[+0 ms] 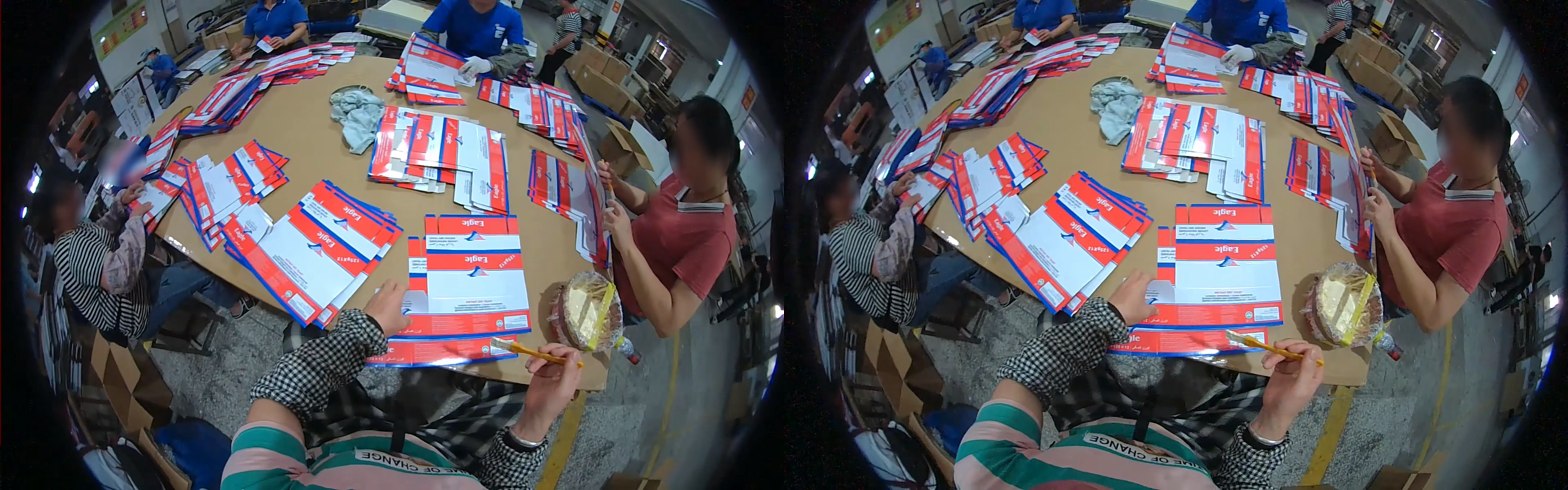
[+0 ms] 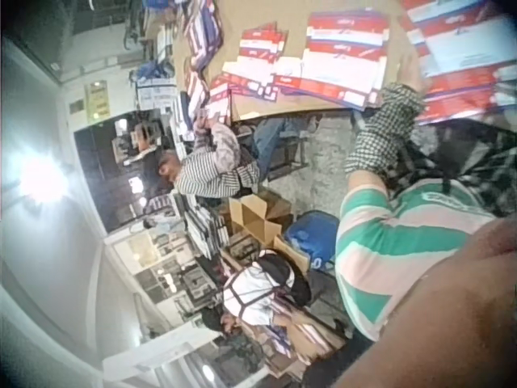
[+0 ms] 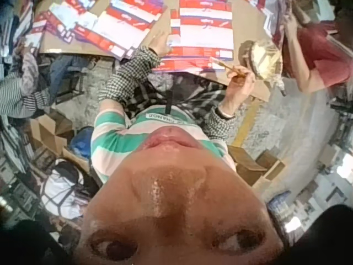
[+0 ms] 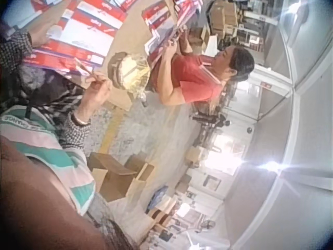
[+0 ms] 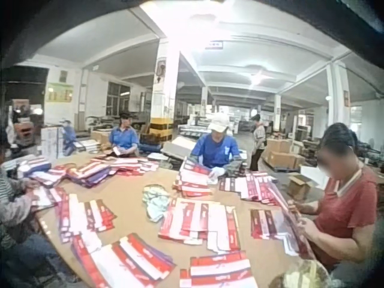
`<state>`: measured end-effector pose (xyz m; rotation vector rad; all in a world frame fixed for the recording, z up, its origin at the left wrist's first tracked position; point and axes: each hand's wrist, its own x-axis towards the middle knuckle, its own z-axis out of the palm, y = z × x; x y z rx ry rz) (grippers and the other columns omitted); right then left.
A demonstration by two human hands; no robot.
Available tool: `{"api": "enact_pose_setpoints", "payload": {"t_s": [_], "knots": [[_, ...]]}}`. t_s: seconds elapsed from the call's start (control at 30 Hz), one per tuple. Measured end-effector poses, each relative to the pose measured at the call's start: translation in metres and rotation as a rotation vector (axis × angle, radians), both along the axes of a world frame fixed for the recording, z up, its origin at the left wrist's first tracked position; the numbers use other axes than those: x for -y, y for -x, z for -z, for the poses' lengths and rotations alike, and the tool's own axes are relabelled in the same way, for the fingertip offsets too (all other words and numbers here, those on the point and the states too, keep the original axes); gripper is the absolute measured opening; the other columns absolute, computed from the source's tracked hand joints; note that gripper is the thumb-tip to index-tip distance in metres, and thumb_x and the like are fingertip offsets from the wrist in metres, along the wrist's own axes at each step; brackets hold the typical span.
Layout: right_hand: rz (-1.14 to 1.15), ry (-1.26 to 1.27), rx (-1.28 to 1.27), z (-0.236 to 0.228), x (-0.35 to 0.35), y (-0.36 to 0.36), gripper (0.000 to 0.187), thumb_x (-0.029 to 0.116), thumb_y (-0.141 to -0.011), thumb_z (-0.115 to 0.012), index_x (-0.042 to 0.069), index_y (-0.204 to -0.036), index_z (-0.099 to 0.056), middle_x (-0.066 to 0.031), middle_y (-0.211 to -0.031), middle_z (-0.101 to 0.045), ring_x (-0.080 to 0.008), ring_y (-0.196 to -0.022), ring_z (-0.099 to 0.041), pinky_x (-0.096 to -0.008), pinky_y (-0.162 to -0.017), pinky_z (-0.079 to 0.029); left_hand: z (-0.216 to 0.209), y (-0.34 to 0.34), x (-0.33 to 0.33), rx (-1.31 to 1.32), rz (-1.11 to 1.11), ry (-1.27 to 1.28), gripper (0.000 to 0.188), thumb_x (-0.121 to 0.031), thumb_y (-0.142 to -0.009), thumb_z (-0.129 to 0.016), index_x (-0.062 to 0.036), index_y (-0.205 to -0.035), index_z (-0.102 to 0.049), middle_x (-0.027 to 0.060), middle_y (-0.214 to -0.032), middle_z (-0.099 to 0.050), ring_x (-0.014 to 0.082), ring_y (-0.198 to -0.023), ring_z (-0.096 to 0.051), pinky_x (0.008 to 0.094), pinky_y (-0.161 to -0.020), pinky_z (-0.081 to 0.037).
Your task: The person applies glue to the edges of flat paper packets using a brush and then folds them shut. They repeat this process for multiple packets, stacking the finished ones on the table.
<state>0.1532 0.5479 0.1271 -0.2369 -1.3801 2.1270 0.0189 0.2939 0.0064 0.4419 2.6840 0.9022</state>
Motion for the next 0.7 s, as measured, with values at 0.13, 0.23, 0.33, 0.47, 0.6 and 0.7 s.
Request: {"api": "enact_pose_setpoints", "payload": {"t_s": [0.13,0.23,0.33,0.47,0.6,0.7], "knots": [[-0.016,0.037,0.004,0.004,-0.001,0.003,0.030,0.026,-0.098,-0.040,0.000,-0.085,-0.050,-0.0179,-0.080,-0.059,-0.0186,-0.054,-0.055,-0.0314,-0.055,-0.048,-0.003,0.002,-0.002,0.020,-0.010,0.025,0.060,-0.015,-0.067,-0.075,0.0019,-0.116,-0.046,0.0208,-0.117,-0.046,0.0357,-0.114,-0.046,0.0390,-0.097,-0.040],[-0.031,0.035,-0.002,0.005,-0.004,0.004,0.030,0.025,-0.098,-0.040,0.000,-0.087,-0.050,-0.0182,-0.081,-0.059,-0.0191,-0.055,-0.056,-0.0317,-0.056,-0.048,-0.003,0.002,-0.001,0.018,-0.015,0.000,0.058,-0.014,-0.067,-0.075,0.0009,-0.116,-0.047,0.0206,-0.115,-0.047,0.0352,-0.112,-0.047,0.0397,-0.096,-0.040],[-0.018,0.024,-0.004,0.007,-0.010,0.004,0.030,0.025,-0.098,-0.040,-0.001,-0.087,-0.050,-0.0185,-0.081,-0.059,-0.0195,-0.055,-0.056,-0.0321,-0.056,-0.048,0.004,0.005,0.000,0.021,-0.021,-0.015,0.058,-0.014,-0.066,-0.075,-0.0006,-0.116,-0.048,0.0192,-0.112,-0.050,0.0354,-0.110,-0.049,0.0402,-0.094,-0.041],[0.004,0.007,-0.019,0.011,-0.019,0.005,0.030,0.025,-0.098,-0.040,-0.001,-0.087,-0.050,-0.0185,-0.082,-0.059,-0.0197,-0.055,-0.056,-0.0324,-0.056,-0.048,0.011,0.006,0.003,-0.038,-0.047,-0.063,0.051,-0.010,-0.068,-0.072,-0.0019,-0.113,-0.050,0.0182,-0.111,-0.051,0.0364,-0.107,-0.051,0.0409,-0.092,-0.042],[0.062,-0.005,-0.001,0.011,-0.032,0.003,0.029,0.024,-0.099,-0.039,-0.001,-0.089,-0.051,-0.0184,-0.084,-0.060,-0.0190,-0.056,-0.056,-0.0317,-0.057,-0.048,0.012,0.006,0.002,0.006,-0.066,-0.112,0.044,-0.007,-0.071,-0.066,-0.0028,-0.111,-0.051,0.0187,-0.110,-0.052,0.0369,-0.106,-0.051,0.0416,-0.091,-0.042],[0.153,-0.053,0.012,0.008,-0.047,0.002,0.031,0.025,-0.100,-0.038,-0.001,-0.089,-0.052,-0.0177,-0.084,-0.061,-0.0165,-0.057,-0.055,-0.0296,-0.056,-0.047,0.015,0.009,0.000,0.020,-0.089,-0.075,0.039,-0.007,-0.072,-0.064,-0.0023,-0.109,-0.053,0.0192,-0.108,-0.053,0.0376,-0.105,-0.051,0.0423,-0.091,-0.042]]}}
